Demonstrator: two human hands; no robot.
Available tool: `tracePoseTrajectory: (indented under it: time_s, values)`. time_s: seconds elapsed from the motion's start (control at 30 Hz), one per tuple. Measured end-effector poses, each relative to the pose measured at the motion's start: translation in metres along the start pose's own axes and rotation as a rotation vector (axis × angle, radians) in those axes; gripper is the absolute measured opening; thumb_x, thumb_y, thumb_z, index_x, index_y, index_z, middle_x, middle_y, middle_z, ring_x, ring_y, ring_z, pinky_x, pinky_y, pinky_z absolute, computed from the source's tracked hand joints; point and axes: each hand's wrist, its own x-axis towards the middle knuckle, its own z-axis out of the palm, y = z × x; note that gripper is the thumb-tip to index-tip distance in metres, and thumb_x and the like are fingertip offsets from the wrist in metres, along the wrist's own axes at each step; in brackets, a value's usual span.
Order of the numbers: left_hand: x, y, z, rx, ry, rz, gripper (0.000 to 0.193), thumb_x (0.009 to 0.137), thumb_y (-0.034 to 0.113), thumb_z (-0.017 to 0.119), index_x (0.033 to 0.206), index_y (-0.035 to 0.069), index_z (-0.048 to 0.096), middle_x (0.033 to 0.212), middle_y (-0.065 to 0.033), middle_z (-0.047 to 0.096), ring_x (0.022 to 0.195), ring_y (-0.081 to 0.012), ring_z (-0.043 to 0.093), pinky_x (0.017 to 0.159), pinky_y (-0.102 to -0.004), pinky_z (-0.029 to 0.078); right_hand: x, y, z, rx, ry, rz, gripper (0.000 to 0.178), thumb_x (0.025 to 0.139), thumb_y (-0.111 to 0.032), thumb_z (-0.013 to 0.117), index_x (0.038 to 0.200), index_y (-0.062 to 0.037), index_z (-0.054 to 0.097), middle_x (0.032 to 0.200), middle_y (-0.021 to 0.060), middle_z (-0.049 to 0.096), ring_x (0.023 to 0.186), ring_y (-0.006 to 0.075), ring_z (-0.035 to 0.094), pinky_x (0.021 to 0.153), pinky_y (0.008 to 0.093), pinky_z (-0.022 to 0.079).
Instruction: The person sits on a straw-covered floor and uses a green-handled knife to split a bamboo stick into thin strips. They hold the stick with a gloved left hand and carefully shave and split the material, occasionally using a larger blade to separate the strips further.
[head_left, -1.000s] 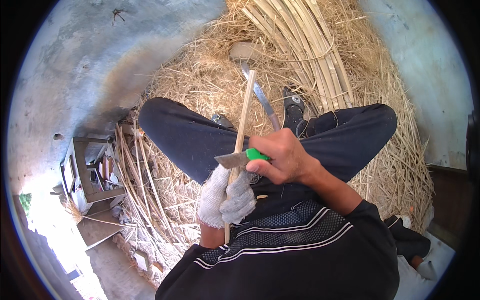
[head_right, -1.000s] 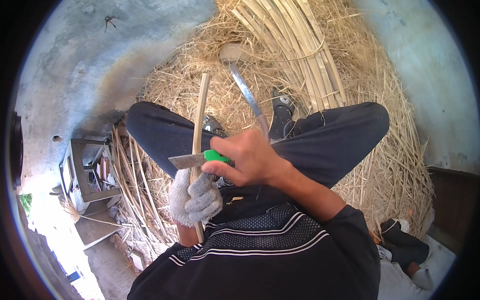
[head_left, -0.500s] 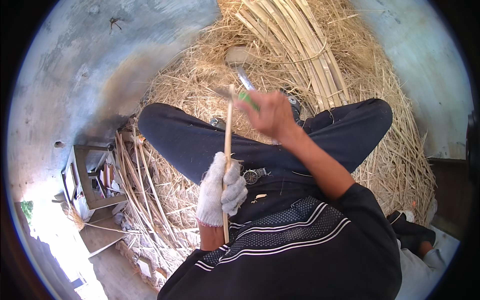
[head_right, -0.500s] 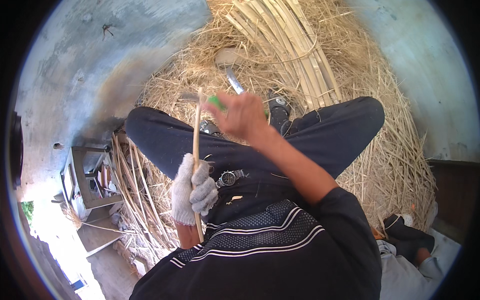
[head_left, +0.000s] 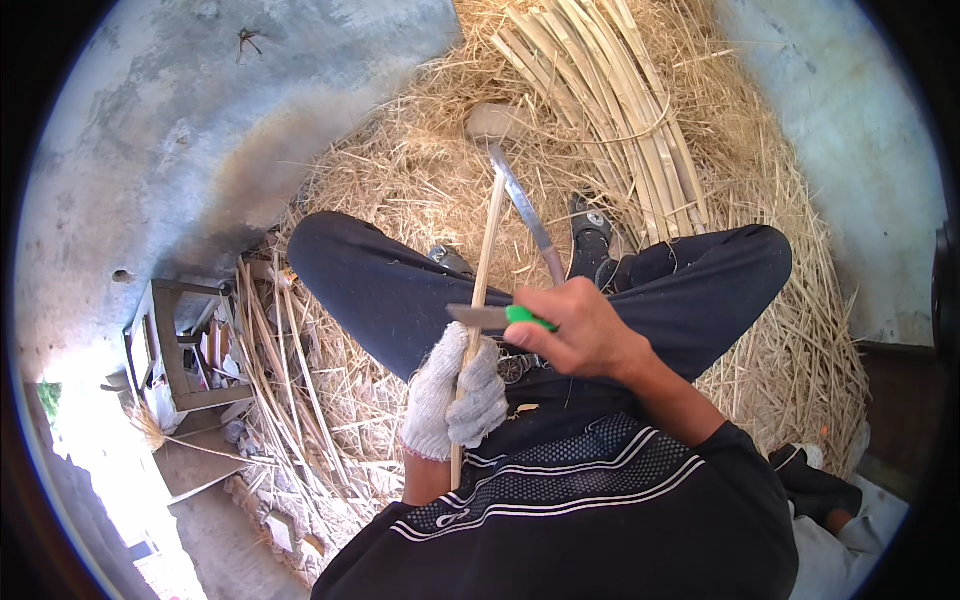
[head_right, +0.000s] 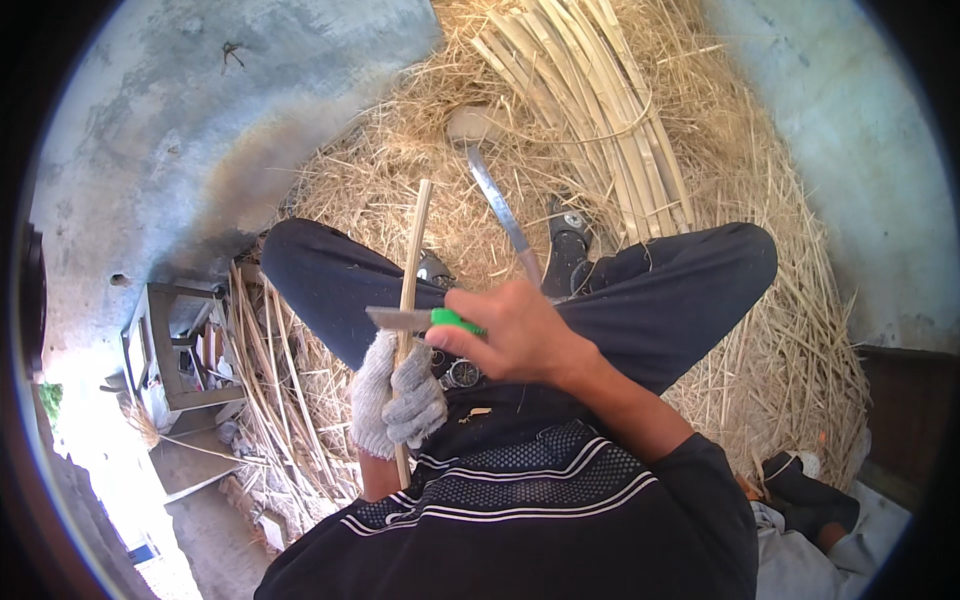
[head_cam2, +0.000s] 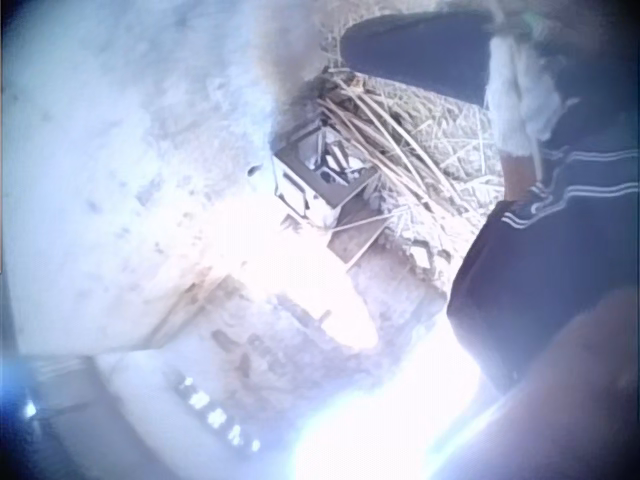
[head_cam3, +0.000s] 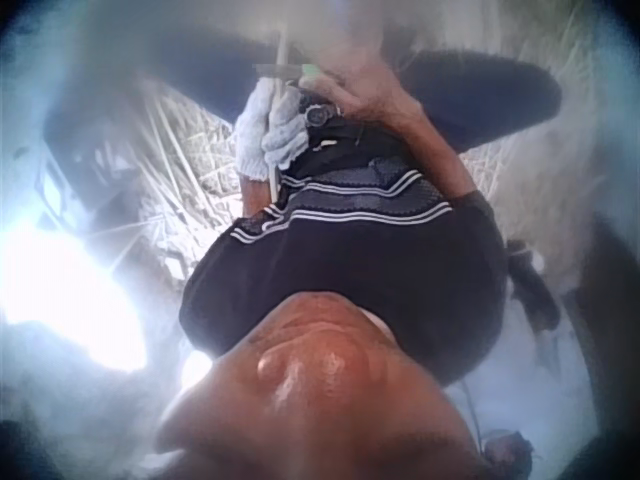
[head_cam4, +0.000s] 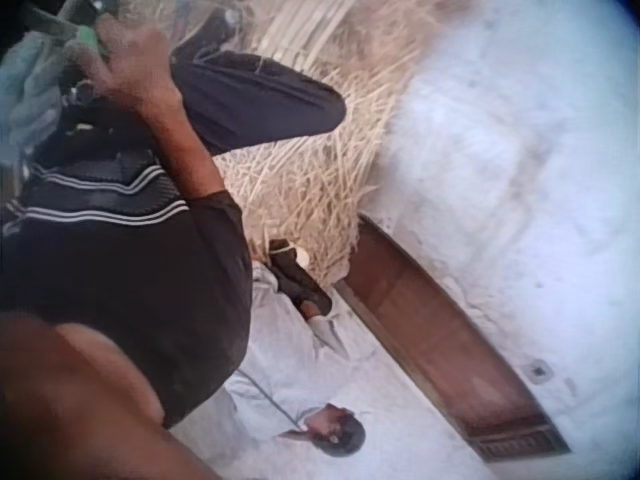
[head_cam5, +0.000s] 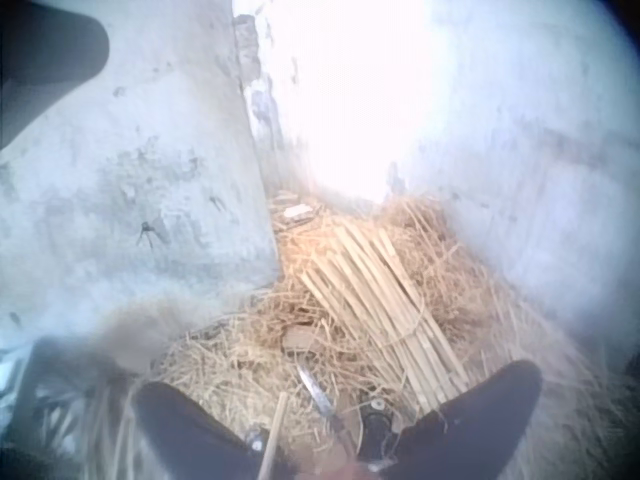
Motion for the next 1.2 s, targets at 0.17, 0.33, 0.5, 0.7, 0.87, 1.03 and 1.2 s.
tracePoseTrajectory:
  time_s: [0.17,0.33,0.5,0.7,0.87,1.03,1.2]
  values:
    - [0.0,-0.003,0.012,0.191,0.135,0.035,0.049,0.105,0.05,0.039,0.073,0.013,0.046,0.042,0.0031,0.033,0.028,-0.0094,0.028,0.027,-0.0243,0.023,-0.007,0.012,0.016,-0.193,0.082,-0.073,0.045,0.094,-0.044,0.062,0.072,-0.006,0.053,0.054,0.0121,0.054,0.047,0.0315,0.056,0.047,0.0413,0.042]
    - [0.002,0.0,-0.006,-0.099,-0.138,-0.014,0.051,0.106,0.053,0.029,0.074,0.015,0.043,0.039,0.0038,0.032,0.026,-0.0101,0.029,0.027,-0.0263,0.026,0.016,0.021,0.018,-0.269,0.153,-0.13,0.048,0.092,-0.049,0.062,0.07,-0.0071,0.053,0.053,0.0099,0.054,0.046,0.0303,0.056,0.045,0.0396,0.041]
    - [0.007,0.008,-0.01,-0.132,-0.119,0.011,0.053,0.106,0.054,0.027,0.071,0.016,0.041,0.038,0.0039,0.031,0.024,-0.0106,0.028,0.025,-0.027,0.027,0.034,0.033,0.024,-0.305,0.18,-0.053,0.047,0.093,-0.05,0.06,0.071,-0.0092,0.057,0.051,0.01,0.053,0.044,0.029,0.055,0.043,0.039,0.041]
    - [-0.005,0.006,-0.015,-0.069,-0.053,0.076,0.052,0.106,0.052,0.028,0.072,0.016,0.041,0.039,0.0034,0.033,0.025,-0.0103,0.032,0.025,-0.0254,0.03,0.065,0.057,0.037,-0.49,0.278,0.071,0.047,0.095,-0.05,0.055,0.075,-0.0081,0.064,0.052,0.0149,0.055,0.047,0.0342,0.059,0.048,0.0442,0.046]
    - [-0.041,-0.017,0.004,0.179,-0.152,0.067,0.048,0.106,0.048,0.036,0.071,0.015,0.043,0.042,0.0055,0.034,0.029,-0.0084,0.031,0.026,-0.0244,0.023,0.08,0.18,-0.082,-0.294,0.614,0.879,0.076,0.098,-0.066,0.036,0.076,0.0002,0.067,0.065,0.0197,0.063,0.068,0.0331,0.066,0.067,0.0484,0.05]
    - [-0.028,0.006,-0.008,0.215,0.179,0.3,0.044,0.108,0.045,0.031,0.085,0.012,0.049,0.042,0.0031,0.034,0.026,-0.0079,0.03,0.025,-0.023,0.027,0.041,0.095,-0.061,-0.189,0.348,0.322,0.059,0.102,-0.049,0.043,0.074,-0.0012,0.06,0.061,0.0125,0.055,0.056,0.0214,0.051,0.055,0.0401,0.043]
    - [-0.02,0.006,0.011,0.264,0.107,0.177,0.044,0.107,0.046,0.033,0.086,0.011,0.05,0.042,0.0027,0.035,0.027,-0.0099,0.031,0.027,-0.0236,0.026,-0.004,0.017,0.005,0.016,0.088,-0.041,0.042,0.094,-0.042,0.063,0.075,-0.0052,0.057,0.058,0.0126,0.053,0.05,0.0289,0.056,0.05,0.0388,0.041]
